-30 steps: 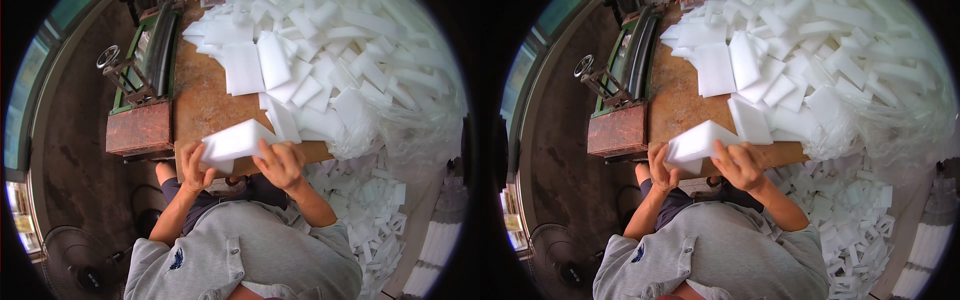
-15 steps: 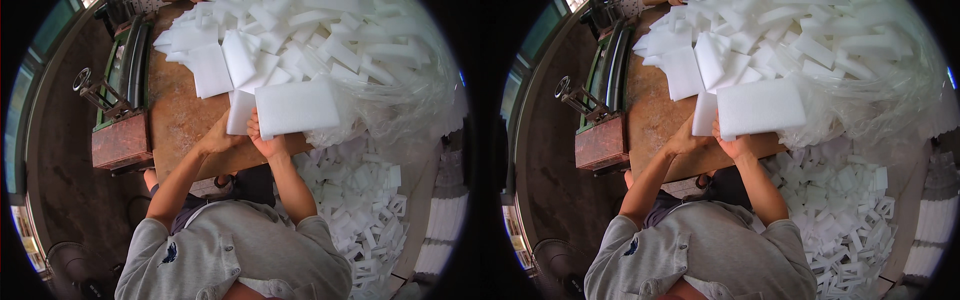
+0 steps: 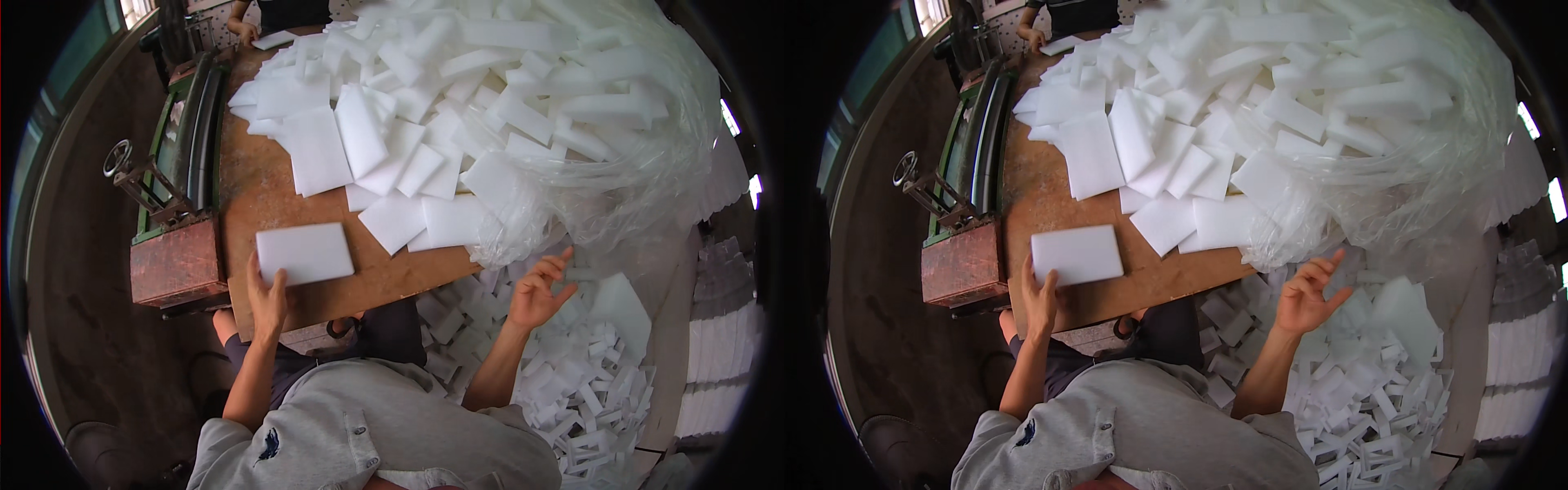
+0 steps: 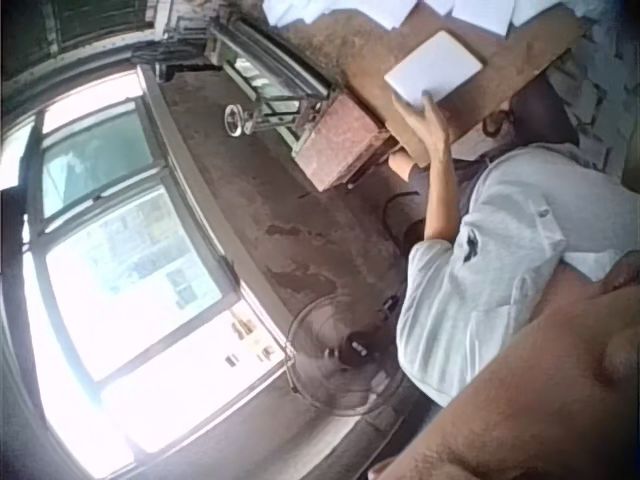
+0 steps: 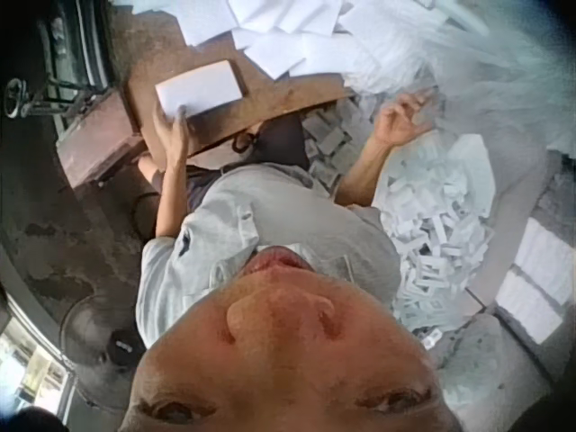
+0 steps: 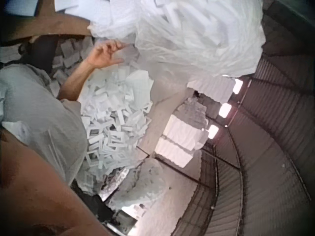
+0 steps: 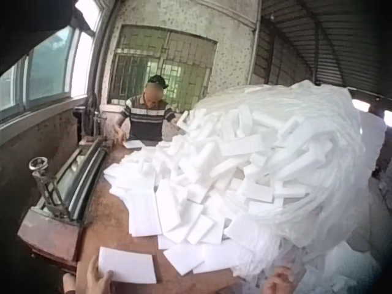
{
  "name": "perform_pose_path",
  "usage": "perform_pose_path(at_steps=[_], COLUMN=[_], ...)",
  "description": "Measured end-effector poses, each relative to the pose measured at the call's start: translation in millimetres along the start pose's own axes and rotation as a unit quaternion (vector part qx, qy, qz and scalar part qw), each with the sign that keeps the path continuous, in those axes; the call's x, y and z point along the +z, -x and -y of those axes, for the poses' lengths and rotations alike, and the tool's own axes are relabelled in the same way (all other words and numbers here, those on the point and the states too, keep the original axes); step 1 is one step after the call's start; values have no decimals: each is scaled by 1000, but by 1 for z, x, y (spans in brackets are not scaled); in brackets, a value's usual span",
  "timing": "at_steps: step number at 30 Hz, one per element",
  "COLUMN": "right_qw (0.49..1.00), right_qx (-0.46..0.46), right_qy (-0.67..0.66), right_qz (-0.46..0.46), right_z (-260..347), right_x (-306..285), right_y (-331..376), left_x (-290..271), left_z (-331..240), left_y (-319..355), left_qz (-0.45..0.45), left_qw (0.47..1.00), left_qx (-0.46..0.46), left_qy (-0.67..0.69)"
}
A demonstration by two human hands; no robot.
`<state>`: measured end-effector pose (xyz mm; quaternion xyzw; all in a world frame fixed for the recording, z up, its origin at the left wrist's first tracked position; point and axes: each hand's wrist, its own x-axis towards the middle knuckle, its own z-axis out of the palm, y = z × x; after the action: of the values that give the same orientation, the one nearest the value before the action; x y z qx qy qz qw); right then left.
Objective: The recorder is assembling or sorting foam packaging inserts, using a roller press to fold or crease the material.
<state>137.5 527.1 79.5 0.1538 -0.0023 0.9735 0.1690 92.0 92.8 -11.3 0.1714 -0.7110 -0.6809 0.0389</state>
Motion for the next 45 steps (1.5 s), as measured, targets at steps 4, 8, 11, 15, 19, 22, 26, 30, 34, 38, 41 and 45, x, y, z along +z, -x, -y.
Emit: perform_pose_path(at_steps=[4, 8, 11, 15, 19, 22, 26, 30, 34, 38, 41, 45], right_qw=[791, 609, 473, 475, 417, 452, 620, 656, 789, 860, 854, 857], right_qx=[125, 23, -115, -55, -45, 6, 135, 298, 368, 393, 429, 422], right_qy=[599, 784, 873, 876, 904, 878, 747, 644, 374, 119, 54, 127], right_qz=[32, 120, 25, -56, 84, 155, 199, 258, 320, 304, 290, 267], right_z=[-65, -147, -213, -249, -262, -253, -221, -162, -132, -137, -146, -148], right_x=[-4, 2, 7, -1, -22, -29, -23, -13, -30, -67, -89, -93], right_y=[-57, -176, -280, -334, -278, -213, -186, -210, -238, -232, -202, -167], left_x=[-41, -50, -41, -32, -36, -41, -46, -39, -11, 19, 32, 40], left_z=[18, 23, 28, 38, 41, 37, 18, -13, -46, -69, -81, -89], left_y=[18, 31, 39, 43, 44, 43, 32, 7, -20, -37, -48, -65], left_qz=[-132, -117, -115, -97, -100, -93, -100, -83, -24, -7, 43, 40], left_qw=[877, 854, 856, 857, 860, 860, 856, 860, 879, 901, 937, 942], left_qx=[202, 254, 264, 273, 271, 283, 306, 345, 370, 354, 308, 302], left_qy=[-415, -439, -430, -426, -420, -414, -405, -366, -301, -250, -162, -143])
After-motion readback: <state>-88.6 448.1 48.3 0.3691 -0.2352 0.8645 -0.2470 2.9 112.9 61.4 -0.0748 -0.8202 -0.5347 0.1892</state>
